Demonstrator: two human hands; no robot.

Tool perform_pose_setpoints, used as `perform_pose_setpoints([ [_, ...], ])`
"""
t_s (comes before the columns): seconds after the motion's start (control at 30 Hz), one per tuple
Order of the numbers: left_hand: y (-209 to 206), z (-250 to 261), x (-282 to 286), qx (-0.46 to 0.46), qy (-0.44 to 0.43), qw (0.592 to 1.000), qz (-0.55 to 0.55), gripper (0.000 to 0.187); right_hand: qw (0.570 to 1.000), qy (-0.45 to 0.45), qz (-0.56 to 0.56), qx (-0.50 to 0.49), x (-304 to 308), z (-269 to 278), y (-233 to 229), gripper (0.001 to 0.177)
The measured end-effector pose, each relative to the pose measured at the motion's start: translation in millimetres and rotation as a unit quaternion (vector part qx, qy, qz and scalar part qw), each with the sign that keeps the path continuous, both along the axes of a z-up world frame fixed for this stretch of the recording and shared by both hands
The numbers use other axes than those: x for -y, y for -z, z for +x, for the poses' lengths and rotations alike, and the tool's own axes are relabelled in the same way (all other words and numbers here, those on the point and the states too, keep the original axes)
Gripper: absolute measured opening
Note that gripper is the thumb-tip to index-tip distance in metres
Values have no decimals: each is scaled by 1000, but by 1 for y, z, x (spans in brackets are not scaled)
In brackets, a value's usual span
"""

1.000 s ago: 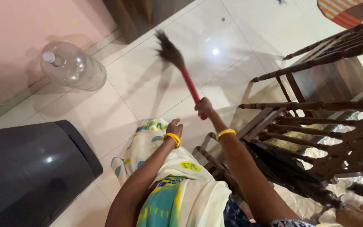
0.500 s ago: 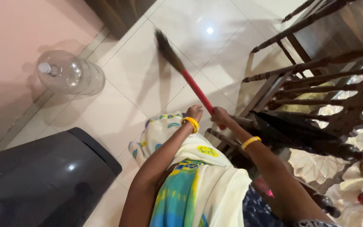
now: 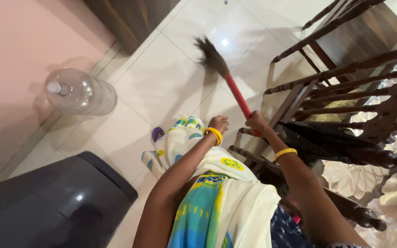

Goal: The person sweeps the tiled floor using a broom, moving wooden chairs to reach under the table and using a flat hand-held tool to collect debris.

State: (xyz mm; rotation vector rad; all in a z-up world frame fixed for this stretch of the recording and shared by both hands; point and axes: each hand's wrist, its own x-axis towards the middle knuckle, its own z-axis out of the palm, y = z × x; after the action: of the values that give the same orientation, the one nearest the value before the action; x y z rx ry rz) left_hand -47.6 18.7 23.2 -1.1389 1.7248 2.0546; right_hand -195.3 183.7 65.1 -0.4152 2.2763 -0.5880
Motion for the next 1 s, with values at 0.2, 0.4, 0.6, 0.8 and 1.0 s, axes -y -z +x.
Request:
perform_pose_setpoints([
  [0.2,1,-5,24,9,14,999,41,42,955,244,-139,97,-2,6,-19,33],
  [0.4,10,-19,88,5,35,996,82,35,820,490,-246,165,47,54,-21,23],
  [0.6,14,7,174,-30,72,995,60,39,573,661,-380,300,131,83,0,20],
  [0.8,19,31,233,-3,53,993,102,46,626,648,-300,315,223,133,30,9],
  [1.0,20,35,253,63,102,989,92,50,744,590,-227,217,250,110,41,9],
])
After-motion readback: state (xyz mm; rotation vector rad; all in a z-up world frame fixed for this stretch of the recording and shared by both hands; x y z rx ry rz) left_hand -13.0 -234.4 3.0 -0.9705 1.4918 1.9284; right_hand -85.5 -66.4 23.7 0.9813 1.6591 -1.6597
